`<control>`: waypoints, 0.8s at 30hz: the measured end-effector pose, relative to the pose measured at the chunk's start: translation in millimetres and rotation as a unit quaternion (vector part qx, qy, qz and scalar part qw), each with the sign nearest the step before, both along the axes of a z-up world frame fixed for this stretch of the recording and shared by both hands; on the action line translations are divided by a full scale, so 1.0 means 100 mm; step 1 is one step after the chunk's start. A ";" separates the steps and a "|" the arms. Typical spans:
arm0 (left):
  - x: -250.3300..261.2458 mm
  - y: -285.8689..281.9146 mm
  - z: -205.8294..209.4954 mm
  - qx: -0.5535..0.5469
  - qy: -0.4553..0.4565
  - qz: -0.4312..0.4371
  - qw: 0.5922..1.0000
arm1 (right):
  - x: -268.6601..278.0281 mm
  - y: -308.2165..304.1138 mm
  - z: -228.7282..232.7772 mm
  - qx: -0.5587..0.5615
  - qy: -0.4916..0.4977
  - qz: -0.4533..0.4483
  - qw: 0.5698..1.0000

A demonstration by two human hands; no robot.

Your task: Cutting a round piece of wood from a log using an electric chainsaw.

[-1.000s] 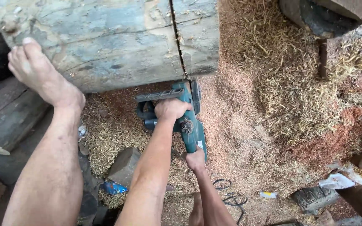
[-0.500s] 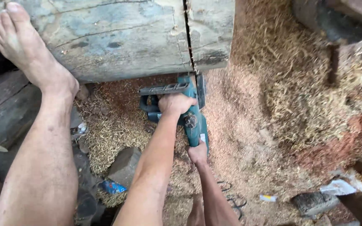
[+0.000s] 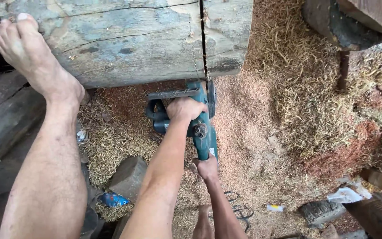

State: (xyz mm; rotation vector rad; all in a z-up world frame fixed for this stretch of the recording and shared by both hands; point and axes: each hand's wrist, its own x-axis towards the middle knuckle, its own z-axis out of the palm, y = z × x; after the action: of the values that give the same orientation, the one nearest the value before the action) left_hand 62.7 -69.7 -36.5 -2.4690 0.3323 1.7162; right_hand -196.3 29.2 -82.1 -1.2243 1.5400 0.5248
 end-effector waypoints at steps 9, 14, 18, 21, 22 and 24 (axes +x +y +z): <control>0.05 -0.03 0.10 0.005 0.000 0.032 0.999 | 0.07 -0.05 0.26 0.022 0.018 0.006 1.000; 0.06 -0.04 0.12 0.009 -0.001 0.033 0.999 | 0.14 -0.10 0.43 0.036 0.020 -0.020 0.999; 0.08 -0.06 0.13 0.011 0.007 0.030 0.999 | 0.16 -0.13 0.49 0.045 0.034 -0.012 0.998; 0.09 -0.06 0.13 0.012 0.005 0.031 0.999 | 0.17 -0.13 0.50 0.043 0.038 -0.003 0.998; 0.09 -0.06 0.14 0.014 0.008 0.030 0.999 | 0.17 -0.11 0.50 0.040 0.035 -0.004 0.999; 0.07 -0.05 0.13 0.015 0.009 0.028 0.999 | 0.13 -0.08 0.43 0.035 0.029 -0.005 0.999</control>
State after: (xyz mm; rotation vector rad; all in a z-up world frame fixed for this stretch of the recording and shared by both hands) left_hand 69.8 -74.7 -23.0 -2.4672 0.2398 1.7515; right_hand -183.1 21.2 -39.5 -1.1555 1.5631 0.6082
